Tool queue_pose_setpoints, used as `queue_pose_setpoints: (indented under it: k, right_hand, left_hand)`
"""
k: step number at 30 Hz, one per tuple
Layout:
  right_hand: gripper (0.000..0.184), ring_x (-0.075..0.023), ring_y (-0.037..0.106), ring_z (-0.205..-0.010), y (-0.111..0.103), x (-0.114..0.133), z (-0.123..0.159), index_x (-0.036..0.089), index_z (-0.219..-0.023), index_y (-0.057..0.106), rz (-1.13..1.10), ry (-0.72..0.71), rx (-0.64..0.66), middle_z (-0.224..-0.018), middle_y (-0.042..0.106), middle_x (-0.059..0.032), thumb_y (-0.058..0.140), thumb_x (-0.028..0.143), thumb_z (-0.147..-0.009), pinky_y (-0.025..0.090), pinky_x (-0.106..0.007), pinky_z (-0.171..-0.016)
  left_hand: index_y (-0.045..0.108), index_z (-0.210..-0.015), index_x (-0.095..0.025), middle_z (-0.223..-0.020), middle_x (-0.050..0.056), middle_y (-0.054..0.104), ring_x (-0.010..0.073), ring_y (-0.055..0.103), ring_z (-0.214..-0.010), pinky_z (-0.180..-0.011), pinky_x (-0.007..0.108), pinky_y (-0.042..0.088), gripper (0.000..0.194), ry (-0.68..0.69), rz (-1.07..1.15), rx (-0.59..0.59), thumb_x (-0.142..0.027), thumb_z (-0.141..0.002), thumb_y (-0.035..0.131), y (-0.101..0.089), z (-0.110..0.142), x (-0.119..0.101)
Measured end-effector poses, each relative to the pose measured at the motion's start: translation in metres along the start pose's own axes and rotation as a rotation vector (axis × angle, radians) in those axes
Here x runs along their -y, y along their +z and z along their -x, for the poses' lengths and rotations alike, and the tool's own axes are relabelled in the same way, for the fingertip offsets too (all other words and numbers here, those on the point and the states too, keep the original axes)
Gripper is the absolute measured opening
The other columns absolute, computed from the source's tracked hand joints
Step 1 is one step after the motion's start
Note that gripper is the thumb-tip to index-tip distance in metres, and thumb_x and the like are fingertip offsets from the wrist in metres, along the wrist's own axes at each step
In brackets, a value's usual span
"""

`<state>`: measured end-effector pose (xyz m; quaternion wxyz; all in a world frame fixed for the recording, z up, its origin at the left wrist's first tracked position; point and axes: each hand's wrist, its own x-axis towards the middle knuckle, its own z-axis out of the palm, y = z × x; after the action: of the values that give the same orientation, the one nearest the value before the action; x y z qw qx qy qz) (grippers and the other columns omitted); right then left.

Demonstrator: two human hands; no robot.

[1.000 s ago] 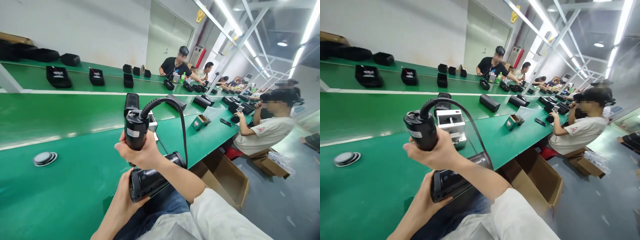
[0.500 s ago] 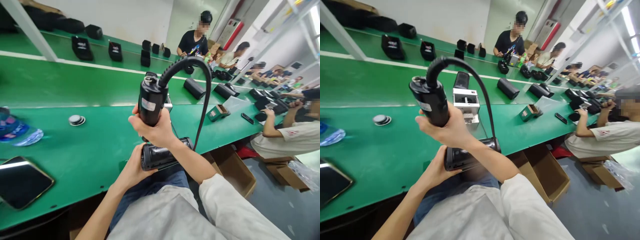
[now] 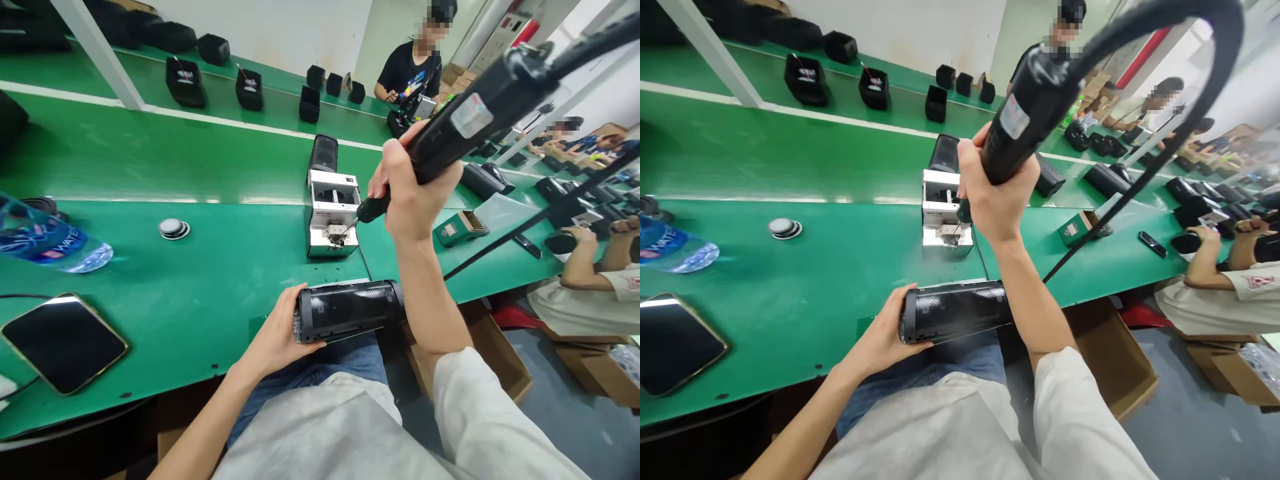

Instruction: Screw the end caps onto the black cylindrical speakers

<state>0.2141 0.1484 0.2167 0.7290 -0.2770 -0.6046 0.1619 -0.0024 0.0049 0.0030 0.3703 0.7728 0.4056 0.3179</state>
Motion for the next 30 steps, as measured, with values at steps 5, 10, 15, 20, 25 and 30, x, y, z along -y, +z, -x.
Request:
queue_pose_setpoints:
  k: [5, 10, 15, 20, 25, 30]
  right_hand:
    - [0.042, -0.0119, 0.050, -0.045, 0.009, -0.022, 0.003, 0.032, -0.098, 0.055, 0.153, 0.015, 0.041, -0.066, 0.048, 0.0074, 0.071, 0.071, -0.103, 0.048, -0.032, -0.047]
    - [0.045, -0.0109, 0.040, -0.043, 0.008, -0.019, 0.001, 0.033, -0.096, 0.053, 0.148, 0.100, 0.014, -0.062, 0.046, 0.0102, 0.076, 0.071, -0.098, 0.039, -0.031, -0.041]
    - [0.036, -0.0115, 0.035, -0.040, 0.002, 0.019, 0.011, 0.032, -0.090, 0.060, 0.023, 0.177, 0.023, -0.057, 0.039, 0.0104, 0.089, 0.053, -0.088, 0.036, -0.032, -0.037]
    - [0.023, -0.0147, 0.035, -0.039, 0.004, 0.068, 0.018, 0.033, -0.090, 0.062, 0.018, 0.223, 0.057, -0.057, 0.039, 0.0087, 0.084, 0.035, -0.086, 0.036, -0.034, -0.034]
    - [0.018, -0.0126, 0.037, -0.037, 0.006, 0.085, 0.021, 0.028, -0.087, 0.066, -0.090, 0.238, 0.060, -0.057, 0.040, 0.0099, 0.081, 0.021, -0.083, 0.032, -0.031, -0.033]
    - [0.017, -0.0117, 0.037, -0.037, -0.003, 0.081, 0.025, 0.030, -0.089, 0.068, -0.004, 0.264, 0.061, -0.056, 0.042, 0.0090, 0.083, 0.023, -0.085, 0.036, -0.029, -0.034]
  left_hand:
    - [0.027, -0.166, -0.030, -0.162, 0.019, 0.050, 0.0429, 0.057, -0.152, -0.125, 0.065, 0.052, 0.107, -0.007, -0.007, 0.006, -0.040, -0.084, 0.095, -0.001, 0.000, -0.001]
    - [0.028, -0.167, -0.031, -0.161, 0.018, 0.051, 0.0437, 0.057, -0.153, -0.126, 0.066, 0.052, 0.109, 0.009, -0.006, -0.008, -0.040, -0.083, 0.096, 0.000, -0.001, -0.001]
    - [0.027, -0.169, -0.031, -0.161, 0.018, 0.051, 0.0432, 0.056, -0.153, -0.126, 0.066, 0.052, 0.111, 0.033, 0.011, 0.000, -0.043, -0.084, 0.097, 0.000, 0.000, 0.000]
    - [0.029, -0.168, -0.031, -0.160, 0.017, 0.052, 0.0424, 0.057, -0.152, -0.126, 0.064, 0.053, 0.110, 0.042, 0.028, -0.008, -0.041, -0.082, 0.098, 0.000, -0.001, 0.000]
    - [0.028, -0.167, -0.031, -0.160, 0.018, 0.051, 0.0425, 0.055, -0.153, -0.126, 0.066, 0.052, 0.111, 0.029, 0.018, -0.003, -0.040, -0.082, 0.098, 0.000, 0.000, -0.001]
    - [0.028, -0.167, -0.030, -0.161, 0.018, 0.050, 0.0431, 0.054, -0.154, -0.127, 0.066, 0.051, 0.110, 0.036, 0.030, 0.014, -0.039, -0.082, 0.098, 0.001, -0.001, 0.000]
